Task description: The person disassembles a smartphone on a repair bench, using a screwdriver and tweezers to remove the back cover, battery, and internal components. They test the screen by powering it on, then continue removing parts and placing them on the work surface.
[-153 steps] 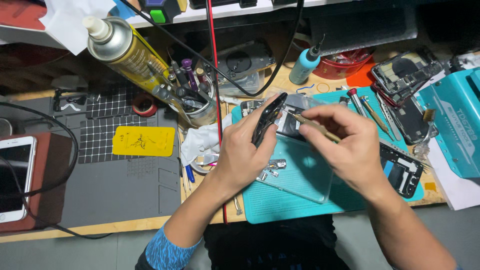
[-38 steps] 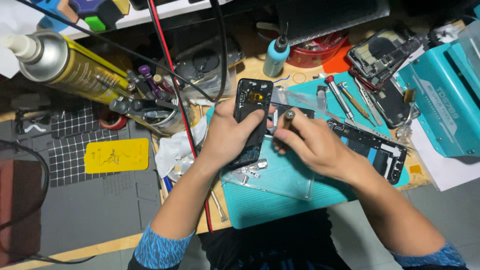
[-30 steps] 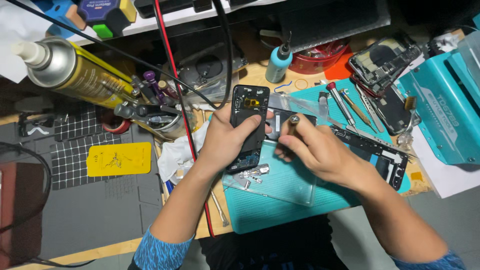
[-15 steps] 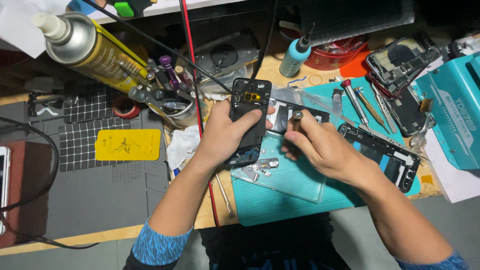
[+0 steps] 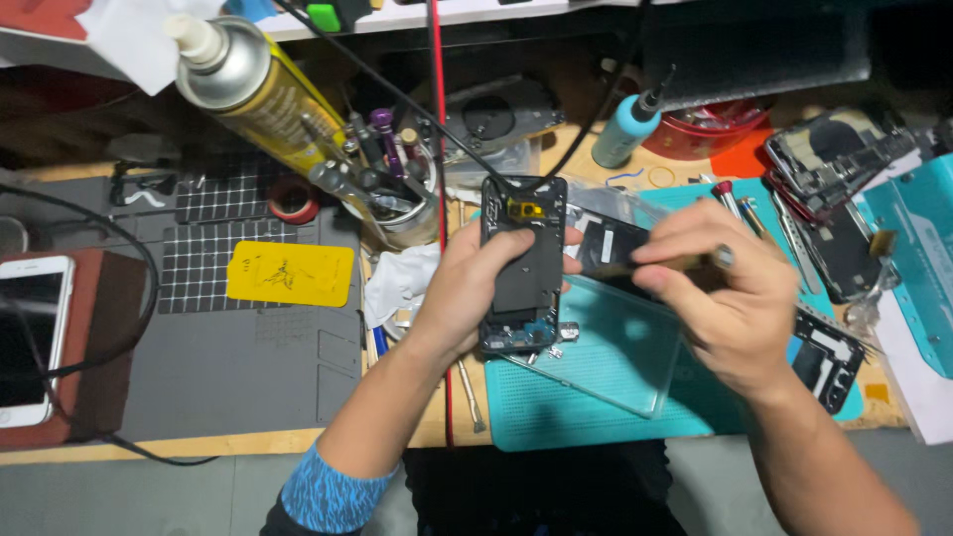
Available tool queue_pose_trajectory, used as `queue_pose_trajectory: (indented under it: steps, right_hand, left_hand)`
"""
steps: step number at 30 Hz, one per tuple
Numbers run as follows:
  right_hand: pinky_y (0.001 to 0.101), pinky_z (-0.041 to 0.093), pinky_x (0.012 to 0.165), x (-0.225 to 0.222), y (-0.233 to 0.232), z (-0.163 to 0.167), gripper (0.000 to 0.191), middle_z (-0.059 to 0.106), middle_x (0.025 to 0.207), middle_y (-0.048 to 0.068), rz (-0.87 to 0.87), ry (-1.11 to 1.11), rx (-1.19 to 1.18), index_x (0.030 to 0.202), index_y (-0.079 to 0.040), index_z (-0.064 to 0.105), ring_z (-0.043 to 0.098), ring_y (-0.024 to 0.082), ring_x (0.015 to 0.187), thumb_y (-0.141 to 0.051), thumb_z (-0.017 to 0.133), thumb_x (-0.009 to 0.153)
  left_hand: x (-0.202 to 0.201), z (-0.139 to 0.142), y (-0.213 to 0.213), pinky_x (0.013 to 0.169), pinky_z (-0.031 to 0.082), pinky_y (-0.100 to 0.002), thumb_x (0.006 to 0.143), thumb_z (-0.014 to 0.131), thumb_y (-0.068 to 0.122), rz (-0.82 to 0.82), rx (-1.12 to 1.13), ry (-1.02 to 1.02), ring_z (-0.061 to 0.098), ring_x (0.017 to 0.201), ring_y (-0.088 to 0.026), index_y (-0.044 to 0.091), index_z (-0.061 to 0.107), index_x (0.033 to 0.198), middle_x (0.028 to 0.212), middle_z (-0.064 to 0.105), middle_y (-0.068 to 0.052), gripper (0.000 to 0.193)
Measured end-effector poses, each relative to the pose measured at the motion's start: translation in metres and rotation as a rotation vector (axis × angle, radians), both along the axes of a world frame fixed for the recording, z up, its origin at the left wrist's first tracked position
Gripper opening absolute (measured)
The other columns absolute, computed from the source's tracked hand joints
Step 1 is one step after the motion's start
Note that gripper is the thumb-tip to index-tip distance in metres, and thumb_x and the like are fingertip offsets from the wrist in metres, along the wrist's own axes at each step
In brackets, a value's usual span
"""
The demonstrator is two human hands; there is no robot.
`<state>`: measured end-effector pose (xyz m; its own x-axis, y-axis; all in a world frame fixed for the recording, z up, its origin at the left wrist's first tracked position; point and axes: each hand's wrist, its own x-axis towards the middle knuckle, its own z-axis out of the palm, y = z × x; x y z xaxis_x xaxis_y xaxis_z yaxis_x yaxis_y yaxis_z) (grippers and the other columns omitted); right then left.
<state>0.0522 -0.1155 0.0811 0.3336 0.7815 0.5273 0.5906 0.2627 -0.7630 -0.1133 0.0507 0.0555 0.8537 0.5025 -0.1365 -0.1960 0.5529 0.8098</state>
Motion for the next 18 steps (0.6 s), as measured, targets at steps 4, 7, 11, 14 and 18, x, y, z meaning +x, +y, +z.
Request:
queue_pose_trajectory:
  steps: [4,7,11,14,18]
  right_hand:
    - [0.0200,0.051,0.063,-0.014,0.001,0.007,0.019,0.073,0.096,0.009,-0.100,0.035,0.038,0.105,0.004,0.070,0.069,0.010,0.072,-0.001,0.082,0.090]
    - [0.0193,0.050,0.061,-0.023,0.006,0.010,0.017,0.073,0.095,0.010,-0.094,-0.065,0.036,0.105,0.003,0.071,0.069,0.012,0.072,0.000,0.081,0.091]
    - [0.0220,0.044,0.059,-0.028,0.011,0.013,0.019,0.069,0.083,0.009,-0.137,-0.209,-0.055,0.105,0.004,0.073,0.062,0.011,0.068,0.002,0.079,0.087]
    - [0.0232,0.043,0.059,-0.030,0.012,0.014,0.020,0.066,0.079,0.008,-0.132,-0.232,-0.084,0.107,0.003,0.075,0.059,0.011,0.065,0.002,0.076,0.088]
    - [0.0219,0.042,0.056,-0.032,0.011,0.014,0.016,0.067,0.081,0.007,-0.144,-0.238,-0.055,0.106,0.001,0.075,0.058,0.011,0.066,0.002,0.075,0.090]
  left_hand:
    - [-0.008,-0.002,-0.009,0.075,0.062,-0.031,0.101,0.050,0.008,0.058,0.064,-0.029,0.074,0.090,-0.021,-0.009,0.065,0.121,0.112,0.074,-0.015,0.030]
    - [-0.013,-0.005,-0.010,0.074,0.060,-0.029,0.105,0.052,0.010,0.057,0.151,-0.011,0.073,0.085,-0.019,-0.010,0.068,0.124,0.100,0.076,-0.017,0.031]
    - [-0.014,-0.008,-0.012,0.074,0.059,-0.027,0.105,0.053,0.011,0.087,0.223,-0.015,0.073,0.086,-0.015,-0.007,0.068,0.123,0.101,0.077,-0.014,0.030]
    - [-0.013,-0.008,-0.014,0.073,0.059,-0.027,0.105,0.053,0.011,0.109,0.245,-0.019,0.074,0.086,-0.015,-0.005,0.067,0.123,0.101,0.076,-0.013,0.028]
    - [-0.014,-0.006,-0.016,0.072,0.058,-0.026,0.106,0.053,0.011,0.134,0.278,-0.021,0.072,0.085,-0.014,-0.004,0.069,0.123,0.099,0.076,-0.013,0.028]
